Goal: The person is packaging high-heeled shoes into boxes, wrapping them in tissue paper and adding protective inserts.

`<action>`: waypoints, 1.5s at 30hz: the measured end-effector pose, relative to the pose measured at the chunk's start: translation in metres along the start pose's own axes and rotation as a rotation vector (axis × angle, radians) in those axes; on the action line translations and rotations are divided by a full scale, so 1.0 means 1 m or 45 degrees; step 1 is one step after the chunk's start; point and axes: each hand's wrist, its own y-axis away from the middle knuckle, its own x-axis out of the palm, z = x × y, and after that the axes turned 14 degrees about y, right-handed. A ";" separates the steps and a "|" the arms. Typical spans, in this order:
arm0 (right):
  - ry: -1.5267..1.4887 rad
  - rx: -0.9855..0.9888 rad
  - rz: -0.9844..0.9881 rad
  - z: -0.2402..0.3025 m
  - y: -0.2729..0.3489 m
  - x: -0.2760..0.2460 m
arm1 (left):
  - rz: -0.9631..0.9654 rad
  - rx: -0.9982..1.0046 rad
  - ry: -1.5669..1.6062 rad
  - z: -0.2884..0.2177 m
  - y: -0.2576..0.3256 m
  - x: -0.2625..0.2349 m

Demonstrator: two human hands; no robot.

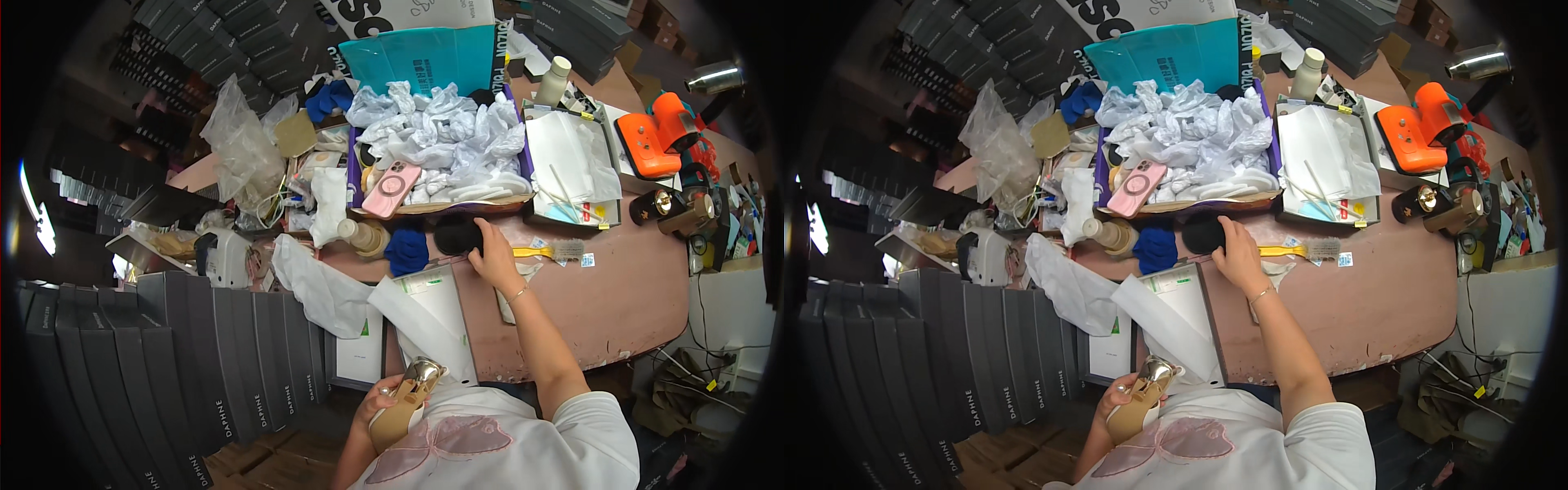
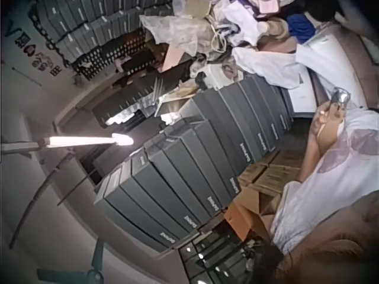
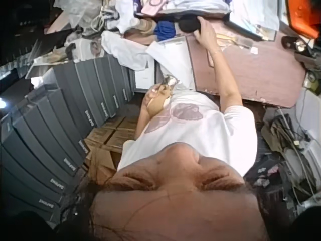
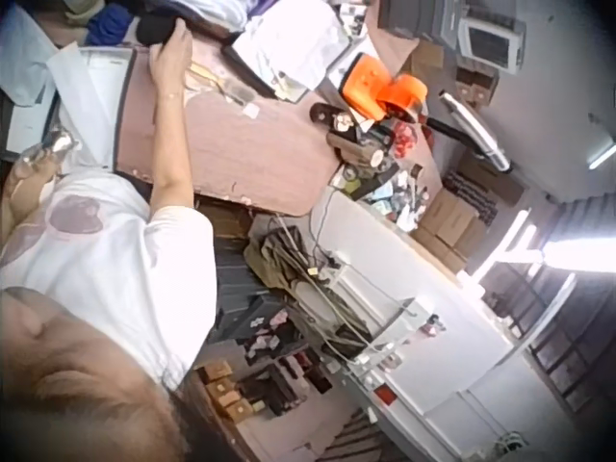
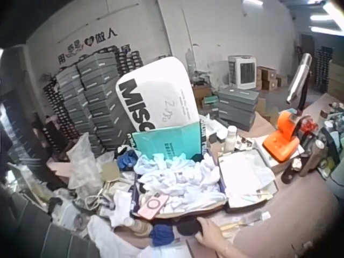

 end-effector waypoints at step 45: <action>0.074 0.125 0.542 0.120 0.192 0.062 | -0.099 0.906 -1.450 -0.017 0.003 -0.076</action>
